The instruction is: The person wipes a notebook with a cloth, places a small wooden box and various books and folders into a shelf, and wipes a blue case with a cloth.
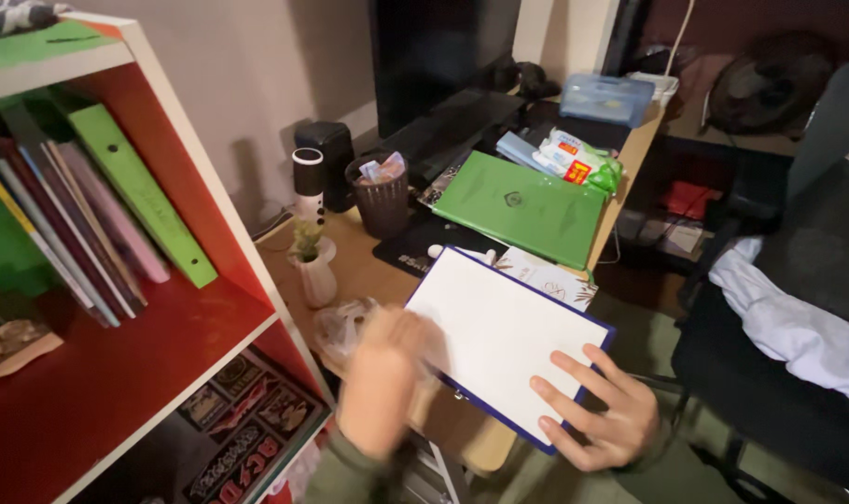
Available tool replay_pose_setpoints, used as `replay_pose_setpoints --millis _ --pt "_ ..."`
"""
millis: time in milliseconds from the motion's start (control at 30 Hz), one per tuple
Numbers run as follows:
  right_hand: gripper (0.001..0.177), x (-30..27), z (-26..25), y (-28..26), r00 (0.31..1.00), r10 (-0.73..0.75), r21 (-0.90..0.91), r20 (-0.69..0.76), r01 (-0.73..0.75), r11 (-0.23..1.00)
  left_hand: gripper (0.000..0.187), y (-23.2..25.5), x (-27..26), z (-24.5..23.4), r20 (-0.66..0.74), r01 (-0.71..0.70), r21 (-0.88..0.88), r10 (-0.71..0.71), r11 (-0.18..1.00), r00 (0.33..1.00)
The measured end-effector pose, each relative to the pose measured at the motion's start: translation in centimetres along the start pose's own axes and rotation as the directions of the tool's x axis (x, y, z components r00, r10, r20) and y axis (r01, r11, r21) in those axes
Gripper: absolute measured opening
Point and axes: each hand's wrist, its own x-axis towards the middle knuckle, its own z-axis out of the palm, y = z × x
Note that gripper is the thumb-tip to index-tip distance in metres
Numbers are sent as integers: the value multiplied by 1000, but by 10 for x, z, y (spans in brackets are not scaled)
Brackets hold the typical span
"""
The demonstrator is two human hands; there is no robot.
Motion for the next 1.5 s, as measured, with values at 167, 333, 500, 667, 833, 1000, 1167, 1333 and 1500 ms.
replay_pose_setpoints --millis 167,333,500,667,833,1000,1167,1333,1500 --pt "32 -9 5 -7 974 224 104 -44 -218 970 27 -10 10 -9 -264 115 65 -94 991 960" --pt "48 -10 29 -28 605 779 599 -166 -565 567 25 17 7 -8 -363 -133 -26 115 991 925" --pt "61 -18 39 -43 279 959 707 40 -686 171 20 -2 18 -16 -398 -233 202 297 951 868" --pt "59 -20 48 -36 119 973 904 195 -407 -132 21 -29 14 -22 -552 140 223 7 965 834" --pt "50 -14 51 -30 -52 937 907 345 -240 -347 32 -17 -3 2 -505 4 140 68 990 860" --pt "47 -19 58 -24 -116 884 880 452 -104 -464 25 13 -16 24 -169 -389 81 398 918 902" --pt "44 -37 65 -14 -160 816 830 556 64 -553 22 37 -21 14 -22 -382 -221 387 897 922" --pt "45 -50 67 -7 -128 771 776 623 223 -590 25 33 -1 -26 -332 -234 -2 220 972 917" --pt "47 -50 60 -5 43 715 677 698 284 -679 27 37 43 -33 -269 -290 -116 251 950 930"
